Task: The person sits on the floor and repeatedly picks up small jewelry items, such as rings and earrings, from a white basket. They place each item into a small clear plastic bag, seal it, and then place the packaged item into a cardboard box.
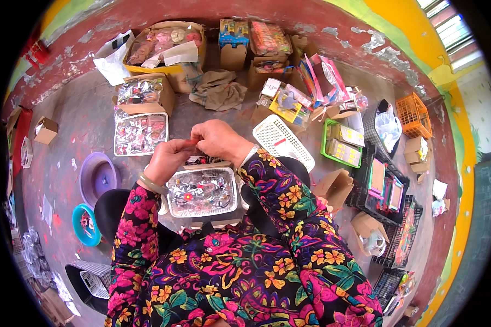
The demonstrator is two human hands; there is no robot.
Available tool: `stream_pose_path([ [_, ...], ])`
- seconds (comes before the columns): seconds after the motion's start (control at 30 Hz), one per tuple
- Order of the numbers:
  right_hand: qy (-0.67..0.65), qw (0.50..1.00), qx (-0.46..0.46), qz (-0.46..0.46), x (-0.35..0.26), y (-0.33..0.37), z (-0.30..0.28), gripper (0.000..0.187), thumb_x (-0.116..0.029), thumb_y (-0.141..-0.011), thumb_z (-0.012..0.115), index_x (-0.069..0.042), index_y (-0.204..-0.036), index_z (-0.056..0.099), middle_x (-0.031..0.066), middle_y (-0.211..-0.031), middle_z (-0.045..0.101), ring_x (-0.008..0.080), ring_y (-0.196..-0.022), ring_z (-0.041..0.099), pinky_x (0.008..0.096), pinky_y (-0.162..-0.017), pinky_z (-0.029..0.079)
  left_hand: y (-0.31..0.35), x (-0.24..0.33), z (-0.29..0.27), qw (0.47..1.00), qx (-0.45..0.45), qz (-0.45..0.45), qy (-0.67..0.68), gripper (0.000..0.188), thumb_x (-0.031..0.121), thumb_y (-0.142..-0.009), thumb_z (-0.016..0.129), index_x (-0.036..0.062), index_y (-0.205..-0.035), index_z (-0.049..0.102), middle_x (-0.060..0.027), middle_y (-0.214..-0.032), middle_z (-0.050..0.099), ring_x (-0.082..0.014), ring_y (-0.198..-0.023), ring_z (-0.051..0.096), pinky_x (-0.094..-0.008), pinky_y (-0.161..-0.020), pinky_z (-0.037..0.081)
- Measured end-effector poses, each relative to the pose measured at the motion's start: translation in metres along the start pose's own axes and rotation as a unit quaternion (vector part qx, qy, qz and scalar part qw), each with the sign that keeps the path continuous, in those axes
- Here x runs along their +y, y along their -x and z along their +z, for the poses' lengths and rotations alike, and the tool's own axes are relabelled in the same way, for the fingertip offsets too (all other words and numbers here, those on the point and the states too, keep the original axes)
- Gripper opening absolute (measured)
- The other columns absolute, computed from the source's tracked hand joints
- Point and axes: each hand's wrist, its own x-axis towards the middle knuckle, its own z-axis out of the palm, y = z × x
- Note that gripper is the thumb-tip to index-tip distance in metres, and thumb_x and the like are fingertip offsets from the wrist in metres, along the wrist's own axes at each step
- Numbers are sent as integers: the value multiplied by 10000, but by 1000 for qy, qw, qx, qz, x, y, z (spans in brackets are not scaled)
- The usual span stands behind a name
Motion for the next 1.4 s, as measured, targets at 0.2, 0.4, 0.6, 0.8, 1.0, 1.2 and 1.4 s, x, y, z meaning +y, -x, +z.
stream_pose_path([
  [0.2, 121, 992, 15, -28, -7, 3, 0, 141, -139, -715, 606, -34, -808, 616, 138, -682, 609, 257, -612, 583, 339, -557, 436, 2, 3, 0, 998, 9, 15, -55, 198, 88, -808, 589, -10, -972, 640, -129, -807, 648, -180, -740, 609, -285, -682, 464],
  [0.4, 163, 987, 12, 2, -20, 5, -3, 173, -220, -699, 655, -63, -758, 613, 158, -711, 611, 344, -711, 591, 430, -607, 444, 3, 8, 1, 999, -7, -2, -39, 209, 54, -791, 606, -11, -988, 633, -112, -836, 640, -153, -746, 595, -277, -689, 467],
  [0.6, 220, 975, -14, 5, -12, 6, 0, 228, -244, -685, 681, -68, -814, 617, 158, -754, 623, 347, -768, 595, 422, -643, 453, 6, 9, 3, 999, -37, 4, 25, 260, 12, -784, 589, -28, -1041, 604, -75, -893, 642, -113, -786, 582, -254, -722, 468],
  [0.8, 93, 995, 33, -23, -9, 3, -4, 215, -224, -702, 645, -66, -848, 642, 162, -772, 631, 335, -773, 603, 409, -671, 468, 5, 21, -1, 997, -29, -19, 75, 240, 52, -852, 542, -47, -1068, 578, -56, -956, 627, -104, -859, 587, -231, -774, 470],
  [1.0, 118, 993, 23, -22, -8, 0, 4, 199, -213, -718, 599, -66, -841, 654, 153, -771, 634, 330, -758, 604, 403, -660, 469, -1, -5, 1, 984, 38, 8, 173, 216, 125, -908, 514, -28, -1037, 597, -49, -925, 628, -98, -832, 594, -218, -735, 485],
  [1.2, -15, 999, 45, -9, -9, -5, -4, 205, -203, -755, 571, -49, -856, 660, 147, -744, 637, 275, -696, 622, 335, -623, 473, -2, 1, 1, 969, 107, -16, 224, 206, 149, -904, 529, 1, -1022, 610, -51, -912, 645, -122, -854, 620, -224, -721, 496],
  [1.4, -53, 992, 109, -24, -10, 0, -8, 191, -187, -792, 578, -17, -837, 651, 105, -671, 610, 174, -608, 575, 289, -568, 446, 3, 22, 0, 952, 99, -54, 285, 207, 145, -897, 531, -5, -1013, 613, -50, -882, 631, -101, -795, 597, -224, -676, 510],
])
